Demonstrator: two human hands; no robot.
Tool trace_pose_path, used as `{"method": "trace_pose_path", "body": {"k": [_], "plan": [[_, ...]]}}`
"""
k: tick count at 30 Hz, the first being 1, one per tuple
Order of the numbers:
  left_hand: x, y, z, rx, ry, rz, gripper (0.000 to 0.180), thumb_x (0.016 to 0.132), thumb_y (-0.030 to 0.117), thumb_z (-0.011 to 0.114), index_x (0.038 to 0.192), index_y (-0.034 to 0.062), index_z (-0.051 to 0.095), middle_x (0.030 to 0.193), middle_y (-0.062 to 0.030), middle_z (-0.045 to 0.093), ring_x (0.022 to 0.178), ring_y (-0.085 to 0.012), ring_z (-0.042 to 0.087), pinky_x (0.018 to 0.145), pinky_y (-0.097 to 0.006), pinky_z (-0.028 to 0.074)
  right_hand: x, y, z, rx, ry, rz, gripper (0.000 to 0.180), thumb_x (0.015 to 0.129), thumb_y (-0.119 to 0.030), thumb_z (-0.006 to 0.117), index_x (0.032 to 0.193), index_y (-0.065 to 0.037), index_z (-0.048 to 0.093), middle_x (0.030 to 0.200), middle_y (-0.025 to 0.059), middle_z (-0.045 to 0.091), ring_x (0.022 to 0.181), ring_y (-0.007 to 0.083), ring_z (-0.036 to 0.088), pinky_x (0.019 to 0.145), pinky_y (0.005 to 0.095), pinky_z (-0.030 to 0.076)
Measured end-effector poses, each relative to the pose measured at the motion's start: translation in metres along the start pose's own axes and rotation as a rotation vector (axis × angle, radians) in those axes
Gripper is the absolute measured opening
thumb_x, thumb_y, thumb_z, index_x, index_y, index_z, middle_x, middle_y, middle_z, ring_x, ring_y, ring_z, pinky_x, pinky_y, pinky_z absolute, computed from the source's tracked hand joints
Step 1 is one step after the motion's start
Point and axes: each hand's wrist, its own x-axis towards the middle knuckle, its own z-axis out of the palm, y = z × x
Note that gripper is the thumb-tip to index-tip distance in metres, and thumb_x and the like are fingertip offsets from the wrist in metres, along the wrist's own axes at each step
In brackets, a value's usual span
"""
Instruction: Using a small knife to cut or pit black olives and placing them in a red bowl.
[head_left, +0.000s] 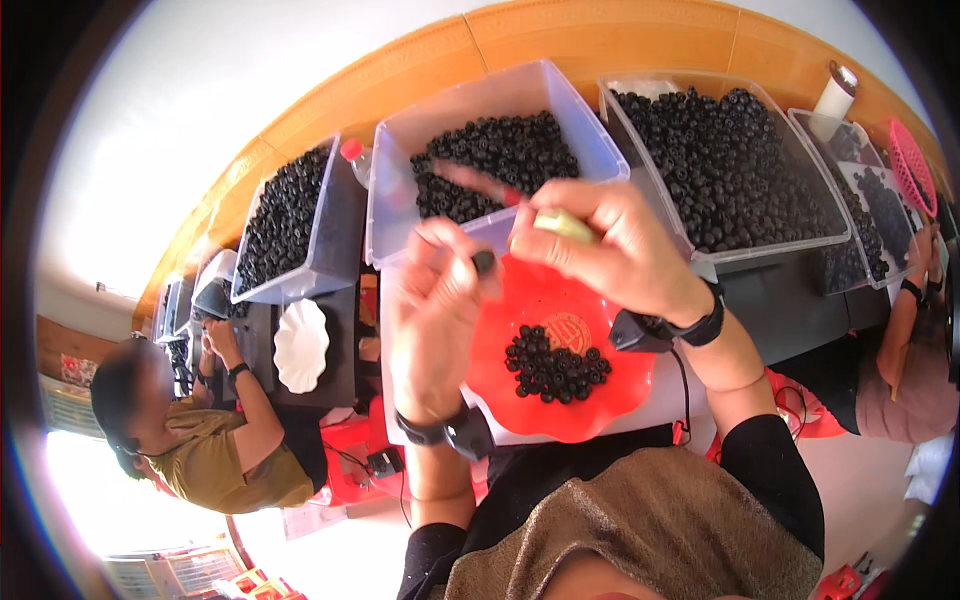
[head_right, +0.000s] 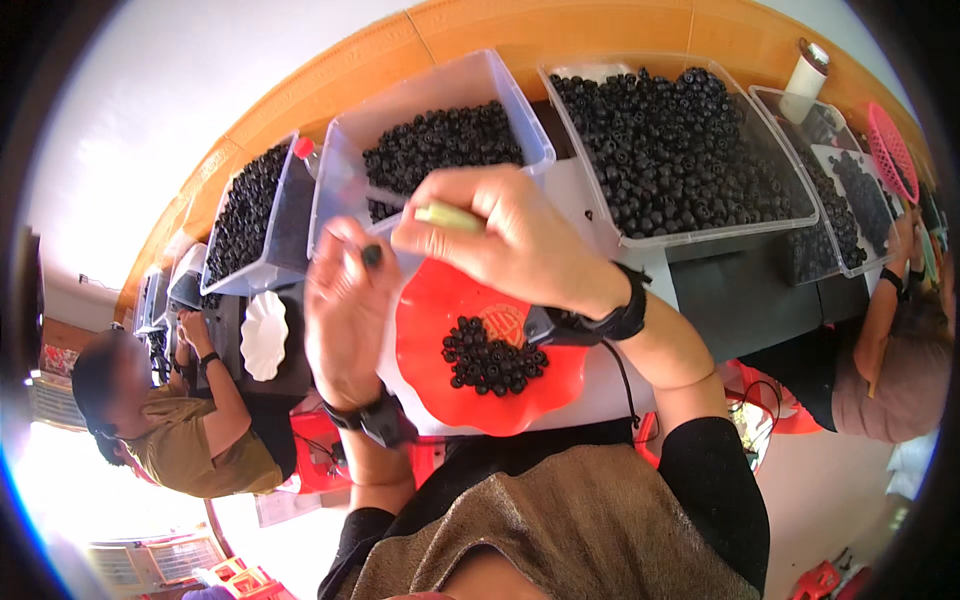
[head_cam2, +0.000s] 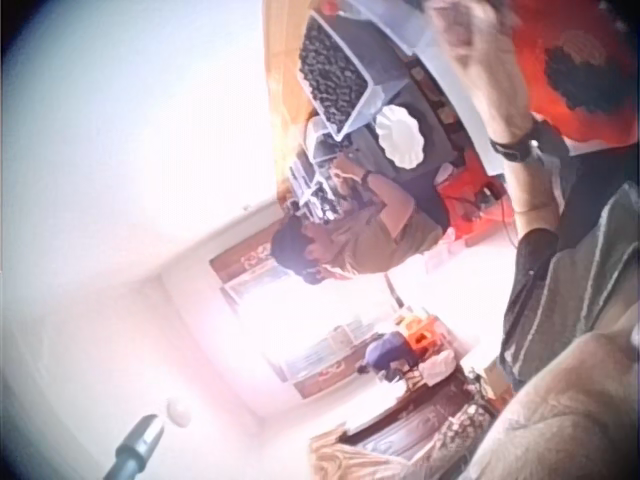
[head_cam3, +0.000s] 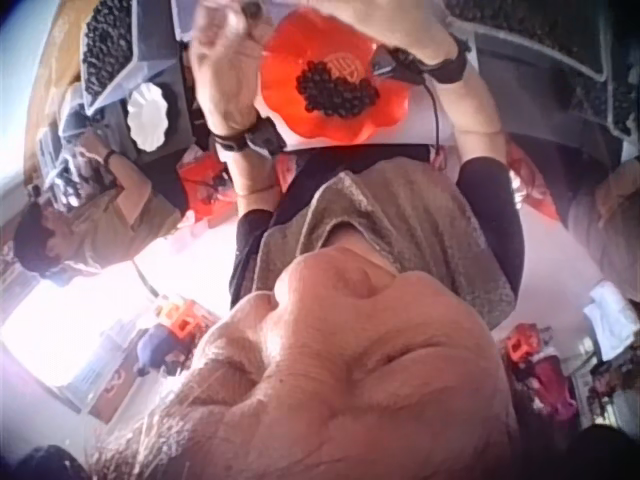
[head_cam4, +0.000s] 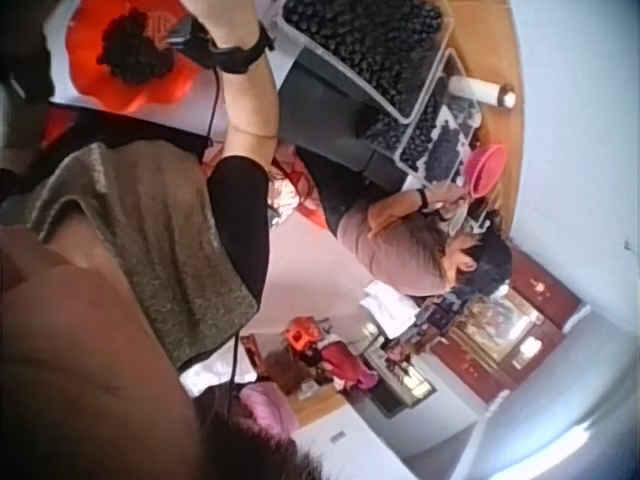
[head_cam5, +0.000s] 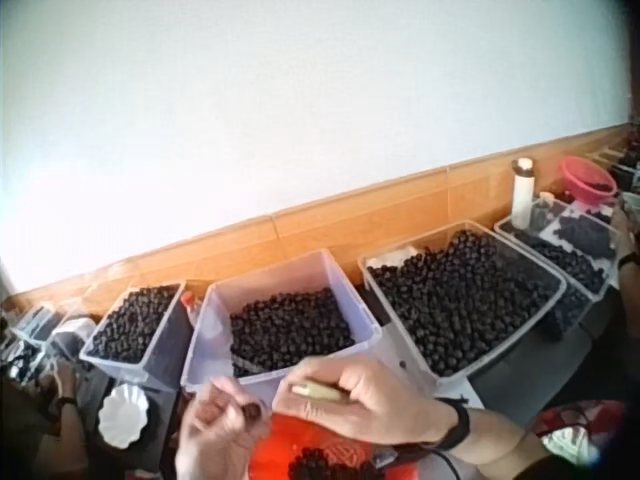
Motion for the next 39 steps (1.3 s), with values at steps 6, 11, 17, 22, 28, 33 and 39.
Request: {"method": "trace_pose_path", "body": {"k": [6, 11, 17, 22, 28, 33, 39], "plan": [[0.06, 0.008, 0.011, 0.877, 0.177, 0.41, 0.031, 0.086, 0.012, 0.065, 0.109, -0.0033, 0.053, 0.093, -0.0071, 0.062, 0.079, -0.0147, 0.057, 0.073, -0.026, 0.047, -0.003, -0.007, -0.008, 0.11, 0.153, 0.023, 0.019, 0.085, -0.019, 0.069, 0.082, -0.001, 0.064, 0.062, -0.0057, 0.052, 0.056, 0.0007, 0.044, 0.049, 0.0197, 0.034], [0.025, -0.011, 0.003, 1.263, -0.269, 0.012, 0.017, 0.08, 0.009, 0.065, 0.096, 0.0036, 0.062, 0.087, -0.01, 0.064, 0.073, -0.0208, 0.061, 0.068, -0.031, 0.049, -0.003, -0.009, -0.014, 0.078, 0.102, 0.022, 0.014, 0.085, -0.01, 0.068, 0.095, 0.0, 0.065, 0.083, -0.0002, 0.064, 0.063, -0.0001, 0.05, 0.053, 0.0162, 0.038], [0.013, -0.049, -0.032, 1.658, -0.621, -0.143, 0.02, 0.076, 0.007, 0.065, 0.095, 0.0006, 0.061, 0.083, -0.0151, 0.064, 0.084, -0.0319, 0.061, 0.073, -0.04, 0.047, 0.0, 0.0, -0.009, 0.107, 0.056, 0.022, 0.012, 0.086, -0.009, 0.067, 0.093, 0.0, 0.064, 0.081, -0.0014, 0.062, 0.069, 0.0005, 0.05, 0.059, 0.016, 0.04], [0.011, -0.063, -0.049, 1.567, -0.761, -0.25, 0.022, 0.07, 0.005, 0.068, 0.09, 0.0009, 0.06, 0.086, -0.015, 0.063, 0.088, -0.0345, 0.06, 0.075, -0.043, 0.047, -0.001, -0.004, -0.011, 0.045, 0.035, -0.014, 0.01, 0.087, -0.008, 0.064, 0.088, 0.002, 0.062, 0.079, -0.0013, 0.06, 0.068, 0.0006, 0.05, 0.058, 0.0164, 0.038], [0.01, -0.068, -0.049, 1.616, -0.772, -0.286, 0.023, 0.068, 0.002, 0.069, 0.089, 0.0002, 0.06, 0.088, -0.0155, 0.062, 0.089, -0.0357, 0.059, 0.075, -0.045, 0.046, 0.0, -0.009, -0.003, 0.147, 0.042, 0.056, 0.011, 0.087, -0.008, 0.065, 0.082, 0.001, 0.06, 0.072, -0.0036, 0.054, 0.068, 0.0028, 0.046, 0.06, 0.0192, 0.038], [0.009, -0.072, -0.049, 1.614, -0.766, -0.356, 0.02, 0.067, 0.002, 0.07, 0.084, -0.0001, 0.06, 0.09, -0.0152, 0.061, 0.088, -0.0351, 0.059, 0.075, -0.045, 0.046, -0.002, -0.008, -0.002, 0.128, 0.006, 0.122, 0.013, 0.088, -0.01, 0.065, 0.082, 0.0, 0.06, 0.071, -0.0041, 0.053, 0.066, 0.0014, 0.043, 0.058, 0.0176, 0.035], [0.008, -0.065, -0.049, 1.524, -0.738, -0.269, 0.018, 0.068, 0.0, 0.068, 0.085, 0.001, 0.06, 0.09, -0.0147, 0.062, 0.086, -0.0336, 0.06, 0.076, -0.042, 0.047, -0.001, -0.005, 0.001, 0.149, 0.023, 0.12, 0.013, 0.088, -0.011, 0.065, 0.083, 0.0, 0.061, 0.071, -0.0053, 0.052, 0.063, 0.0011, 0.042, 0.055, 0.0178, 0.034]]}}
